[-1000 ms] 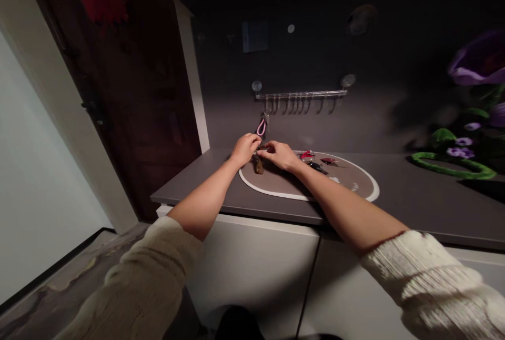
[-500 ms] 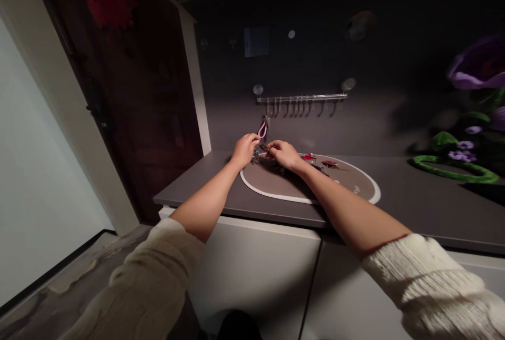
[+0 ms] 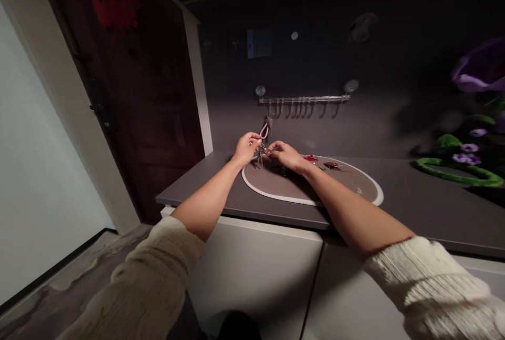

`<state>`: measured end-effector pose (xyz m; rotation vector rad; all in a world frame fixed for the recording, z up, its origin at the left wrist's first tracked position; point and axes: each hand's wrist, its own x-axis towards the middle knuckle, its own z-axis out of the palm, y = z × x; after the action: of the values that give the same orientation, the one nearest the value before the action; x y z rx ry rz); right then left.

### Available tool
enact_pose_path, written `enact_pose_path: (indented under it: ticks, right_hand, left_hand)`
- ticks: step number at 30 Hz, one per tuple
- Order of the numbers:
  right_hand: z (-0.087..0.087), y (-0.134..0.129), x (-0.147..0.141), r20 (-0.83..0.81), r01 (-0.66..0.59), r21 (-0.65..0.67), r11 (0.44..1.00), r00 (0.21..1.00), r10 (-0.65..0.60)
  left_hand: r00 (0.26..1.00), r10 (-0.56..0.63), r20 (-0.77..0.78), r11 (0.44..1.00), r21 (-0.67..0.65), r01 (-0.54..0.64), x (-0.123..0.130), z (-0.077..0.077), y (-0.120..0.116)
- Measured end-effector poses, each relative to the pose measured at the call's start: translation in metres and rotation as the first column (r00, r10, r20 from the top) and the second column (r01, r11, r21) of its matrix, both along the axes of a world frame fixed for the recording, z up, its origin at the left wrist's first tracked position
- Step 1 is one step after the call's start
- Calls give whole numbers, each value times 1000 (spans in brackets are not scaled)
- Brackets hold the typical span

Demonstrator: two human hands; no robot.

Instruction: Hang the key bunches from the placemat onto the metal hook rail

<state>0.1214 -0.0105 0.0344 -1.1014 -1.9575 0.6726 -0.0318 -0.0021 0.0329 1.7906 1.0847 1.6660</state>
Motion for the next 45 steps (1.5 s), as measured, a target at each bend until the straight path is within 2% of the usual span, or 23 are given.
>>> enact_pose_path:
  ticks: [5, 10, 19, 24, 27, 29, 31, 35, 39, 45]
  right_hand:
    - [-1, 3, -1, -59, -4, 61, 998, 998, 7]
    - [-1, 2, -2, -124, -65, 85, 994, 989, 75]
    - [2, -5, -2, -300, -171, -20, 985, 941, 157]
    - [0, -2, 0, -359, -159, 5, 987, 921, 150]
    - [0, -1, 3, -402, -152, 18, 988, 904, 146]
    - [0, 0, 5, -434, -143, 22, 989, 890, 139]
    - [0, 2, 7, -470, -121, 22, 992, 875, 117]
    - [6, 13, 9, -563, -40, 13, 999, 826, 40]
    - [24, 24, 8, -664, 24, -38, 999, 746, -44]
    - [67, 33, 2, -734, 93, -141, 986, 658, -167]
  left_hand:
    - [999, -31, 38, 1000, 6, 30, 2, 1, -2]
    - [997, -70, 31, 997, 46, 68, 2, 0, -1]
    - [986, -135, 102, 991, 24, 133, 5, 1, -6]
    - [986, -114, 122, 993, 24, 112, 6, -1, -5]
    - [999, -15, 31, 1000, 14, 14, 6, -5, -3]
    - [990, 89, -107, 993, 80, -81, 5, -9, -3]
    - [947, 202, -248, 974, 155, -167, 5, -13, -4]
    - [843, 296, -450, 952, 214, -220, 7, -19, -5]
    - [760, 333, -559, 943, 224, -248, 9, -22, -7]
    - [694, 327, -642, 945, 199, -261, 10, -24, -9]
